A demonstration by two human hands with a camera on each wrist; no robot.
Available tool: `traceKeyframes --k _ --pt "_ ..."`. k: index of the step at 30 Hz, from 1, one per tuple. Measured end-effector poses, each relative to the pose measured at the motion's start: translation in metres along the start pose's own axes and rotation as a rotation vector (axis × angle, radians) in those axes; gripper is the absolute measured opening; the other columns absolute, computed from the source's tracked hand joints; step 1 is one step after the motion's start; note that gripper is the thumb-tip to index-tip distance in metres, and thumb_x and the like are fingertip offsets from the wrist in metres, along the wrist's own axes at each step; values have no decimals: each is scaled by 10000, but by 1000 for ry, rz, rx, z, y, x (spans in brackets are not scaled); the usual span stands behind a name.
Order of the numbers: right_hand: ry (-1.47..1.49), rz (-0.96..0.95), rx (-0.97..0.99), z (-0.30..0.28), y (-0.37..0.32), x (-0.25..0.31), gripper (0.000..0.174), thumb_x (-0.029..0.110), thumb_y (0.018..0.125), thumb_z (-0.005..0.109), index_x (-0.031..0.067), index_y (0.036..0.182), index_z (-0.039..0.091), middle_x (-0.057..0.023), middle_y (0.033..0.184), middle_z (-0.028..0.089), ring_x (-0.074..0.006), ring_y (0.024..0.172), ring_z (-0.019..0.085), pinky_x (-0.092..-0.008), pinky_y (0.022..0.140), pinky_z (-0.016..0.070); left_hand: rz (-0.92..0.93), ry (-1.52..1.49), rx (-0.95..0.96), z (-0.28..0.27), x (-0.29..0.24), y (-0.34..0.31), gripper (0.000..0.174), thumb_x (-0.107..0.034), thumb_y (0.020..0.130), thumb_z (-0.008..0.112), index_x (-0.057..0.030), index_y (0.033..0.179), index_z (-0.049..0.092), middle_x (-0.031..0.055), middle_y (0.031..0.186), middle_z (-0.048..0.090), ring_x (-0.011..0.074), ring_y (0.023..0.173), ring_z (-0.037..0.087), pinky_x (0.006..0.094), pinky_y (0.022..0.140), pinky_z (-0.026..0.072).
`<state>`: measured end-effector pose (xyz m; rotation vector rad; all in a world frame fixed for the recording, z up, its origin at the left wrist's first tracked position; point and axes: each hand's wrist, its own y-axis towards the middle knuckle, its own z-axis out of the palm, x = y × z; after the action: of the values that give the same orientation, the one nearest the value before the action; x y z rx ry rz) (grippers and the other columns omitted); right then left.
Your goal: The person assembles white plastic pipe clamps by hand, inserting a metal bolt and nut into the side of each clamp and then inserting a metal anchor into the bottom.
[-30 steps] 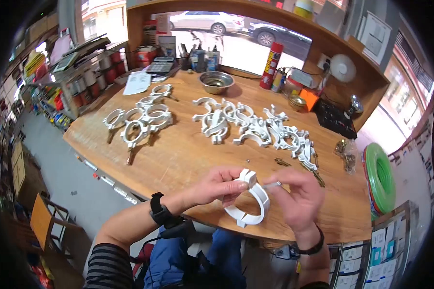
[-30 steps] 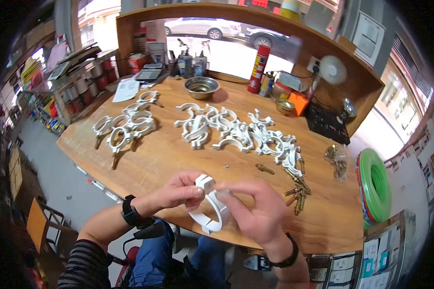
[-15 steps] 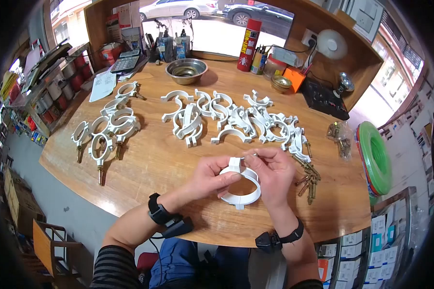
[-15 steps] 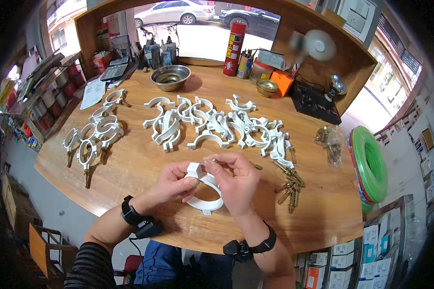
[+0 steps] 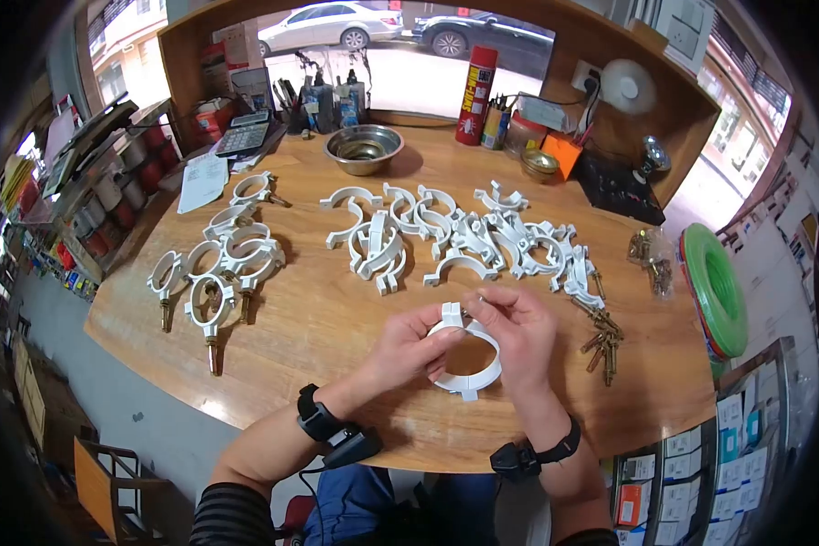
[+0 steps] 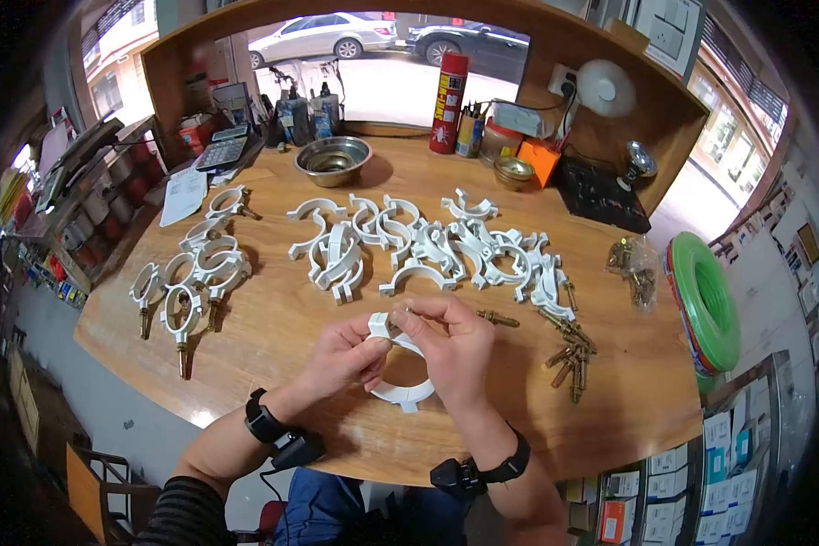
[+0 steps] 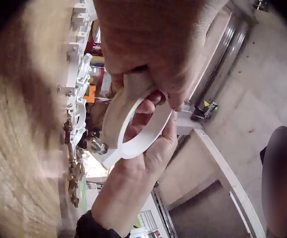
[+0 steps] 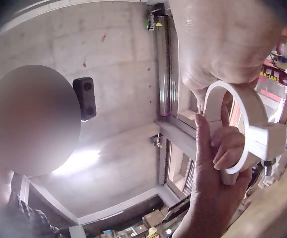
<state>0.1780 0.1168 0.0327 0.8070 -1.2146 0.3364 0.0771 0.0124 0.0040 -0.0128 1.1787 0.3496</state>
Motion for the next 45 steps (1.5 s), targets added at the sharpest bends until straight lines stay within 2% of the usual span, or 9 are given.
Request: traceKeyframes --k 17,28,31,32,34,36,38,43,45 --pt "123 151 -93 -2 -3 -21 117 39 726 652 -48 792 608 -65 743 614 -74 670 547 -192 619 439 10 307 -220 3 9 1 248 -166 799 599 7 970 556 -17 610 524 25 480 445 182 410 368" --pt "-170 -216 13 -2 -3 -28 100 45 762 596 -46 800 614 -95 796 627 -132 752 573 -250 692 443 48 430 -329 -2 13 5 225 -191 783 604 22 855 590 17 599 553 47 521 476 219 448 395" --pt "-220 -223 27 -4 -1 -35 109 48 775 575 -44 817 615 -98 812 628 -133 748 574 -240 695 438 54 514 -311 -5 12 5 225 -201 785 600 21 822 589 18 583 547 43 521 470 218 451 392" --pt "-221 -219 25 -4 -1 -33 109 48 775 575 -44 817 615 -98 812 628 -133 748 574 -240 695 438 58 546 -280 -5 12 5 221 -201 788 597 18 808 588 15 582 547 40 522 469 212 450 388" --pt "-96 103 34 -5 0 -28 123 52 781 561 -48 829 613 -100 822 627 -146 742 579 -233 699 435 59 573 -245 -4 11 6 217 -202 790 594 15 793 588 12 581 548 37 523 467 207 449 385" --pt "-111 100 54 -7 -1 -29 132 48 781 555 -53 844 611 -105 855 623 -157 770 576 -243 707 435 -45 519 -200 -1 6 4 207 -195 789 590 11 809 588 16 585 553 39 528 474 208 455 392" --pt "-199 -88 146 -6 -1 -27 148 68 766 580 -53 843 611 -102 881 618 -158 811 567 -258 713 437 -21 515 -211 2 3 4 206 -196 790 587 8 817 588 15 584 554 41 531 480 210 455 396" --pt "-322 -238 191 -2 -3 -28 170 93 755 587 -53 840 607 -108 894 614 -156 836 559 -264 716 437 -64 538 -262 -1 7 5 211 -203 804 569 2 856 583 32 621 567 46 565 510 211 491 415" --pt "-458 -312 179 -2 -4 -29 177 98 755 583 -53 845 604 -107 885 614 -146 824 560 -256 713 437 61 628 -203 -3 12 5 209 -209 829 539 -10 873 583 27 659 562 45 584 512 212 507 411"
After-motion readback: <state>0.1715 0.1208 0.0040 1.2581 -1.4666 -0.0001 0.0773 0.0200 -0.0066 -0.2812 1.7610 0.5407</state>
